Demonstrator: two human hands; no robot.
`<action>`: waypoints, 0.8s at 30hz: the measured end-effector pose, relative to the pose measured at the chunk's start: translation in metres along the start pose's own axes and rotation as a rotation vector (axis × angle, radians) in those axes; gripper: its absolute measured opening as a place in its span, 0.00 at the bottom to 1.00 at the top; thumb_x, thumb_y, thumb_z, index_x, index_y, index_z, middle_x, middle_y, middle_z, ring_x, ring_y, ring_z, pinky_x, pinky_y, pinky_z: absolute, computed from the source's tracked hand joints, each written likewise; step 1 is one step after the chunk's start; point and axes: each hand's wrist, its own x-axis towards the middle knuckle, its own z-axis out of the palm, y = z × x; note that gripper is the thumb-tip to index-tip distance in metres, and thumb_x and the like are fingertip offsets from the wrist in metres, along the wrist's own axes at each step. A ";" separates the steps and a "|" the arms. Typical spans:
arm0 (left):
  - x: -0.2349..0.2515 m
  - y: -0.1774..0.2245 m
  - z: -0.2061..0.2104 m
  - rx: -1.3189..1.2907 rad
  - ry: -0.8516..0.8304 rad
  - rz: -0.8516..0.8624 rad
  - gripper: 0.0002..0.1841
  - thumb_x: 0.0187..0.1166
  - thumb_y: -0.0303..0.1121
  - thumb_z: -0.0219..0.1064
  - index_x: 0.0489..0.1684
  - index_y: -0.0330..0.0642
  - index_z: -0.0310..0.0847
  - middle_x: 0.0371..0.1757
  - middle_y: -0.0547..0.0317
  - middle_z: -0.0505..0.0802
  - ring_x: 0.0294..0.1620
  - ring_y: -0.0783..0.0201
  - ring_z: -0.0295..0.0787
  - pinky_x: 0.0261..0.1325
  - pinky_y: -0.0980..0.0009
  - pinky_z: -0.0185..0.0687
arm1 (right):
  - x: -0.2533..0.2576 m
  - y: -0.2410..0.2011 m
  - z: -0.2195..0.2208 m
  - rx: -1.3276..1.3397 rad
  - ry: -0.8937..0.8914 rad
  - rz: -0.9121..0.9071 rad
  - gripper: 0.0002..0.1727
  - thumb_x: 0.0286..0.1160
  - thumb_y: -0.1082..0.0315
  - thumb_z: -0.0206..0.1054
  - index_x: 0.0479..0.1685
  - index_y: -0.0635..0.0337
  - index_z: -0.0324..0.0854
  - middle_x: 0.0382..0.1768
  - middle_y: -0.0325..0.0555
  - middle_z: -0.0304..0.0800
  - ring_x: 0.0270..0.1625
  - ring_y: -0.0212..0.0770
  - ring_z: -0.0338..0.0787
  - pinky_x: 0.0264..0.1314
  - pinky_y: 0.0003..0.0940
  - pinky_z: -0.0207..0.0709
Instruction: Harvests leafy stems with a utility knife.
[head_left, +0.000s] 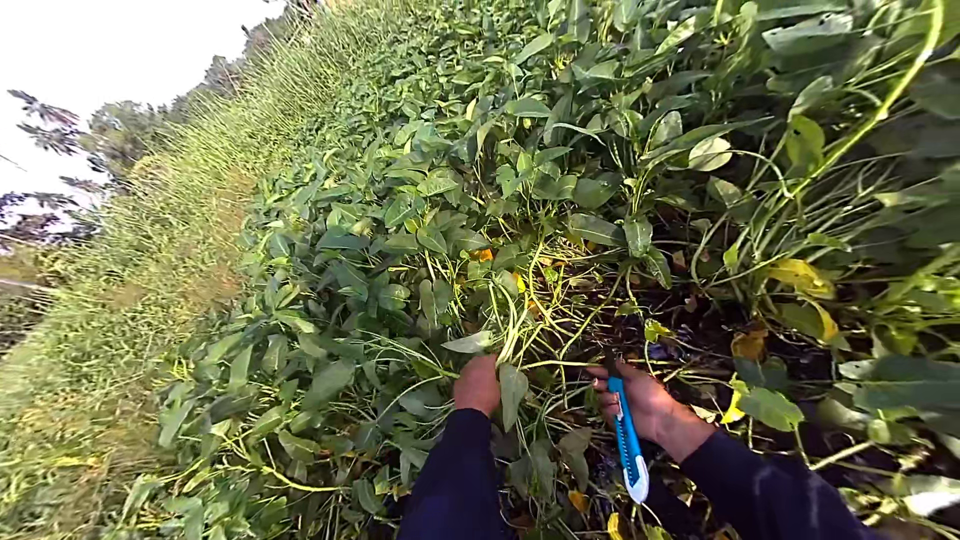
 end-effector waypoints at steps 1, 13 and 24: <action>-0.007 -0.001 -0.005 0.000 0.029 -0.003 0.18 0.84 0.31 0.61 0.70 0.44 0.83 0.70 0.41 0.87 0.74 0.41 0.82 0.73 0.37 0.75 | 0.001 0.001 0.000 -0.038 0.005 0.009 0.31 0.95 0.44 0.30 0.66 0.54 0.75 0.24 0.39 0.79 0.14 0.29 0.70 0.15 0.23 0.66; -0.104 -0.096 -0.071 -0.572 0.444 0.025 0.12 0.83 0.36 0.70 0.57 0.40 0.85 0.40 0.54 0.95 0.25 0.60 0.88 0.30 0.59 0.86 | -0.055 -0.012 -0.008 -0.506 -0.097 -0.324 0.28 0.98 0.49 0.33 0.82 0.48 0.68 0.27 0.40 0.84 0.14 0.28 0.68 0.15 0.22 0.64; -0.264 -0.182 -0.121 -1.103 0.693 0.224 0.09 0.88 0.23 0.52 0.47 0.45 0.79 0.36 0.68 0.96 0.31 0.74 0.92 0.32 0.79 0.87 | -0.049 -0.016 0.011 -1.533 0.005 -0.215 0.25 0.95 0.52 0.50 0.68 0.67 0.78 0.46 0.59 0.91 0.43 0.52 0.90 0.54 0.52 0.81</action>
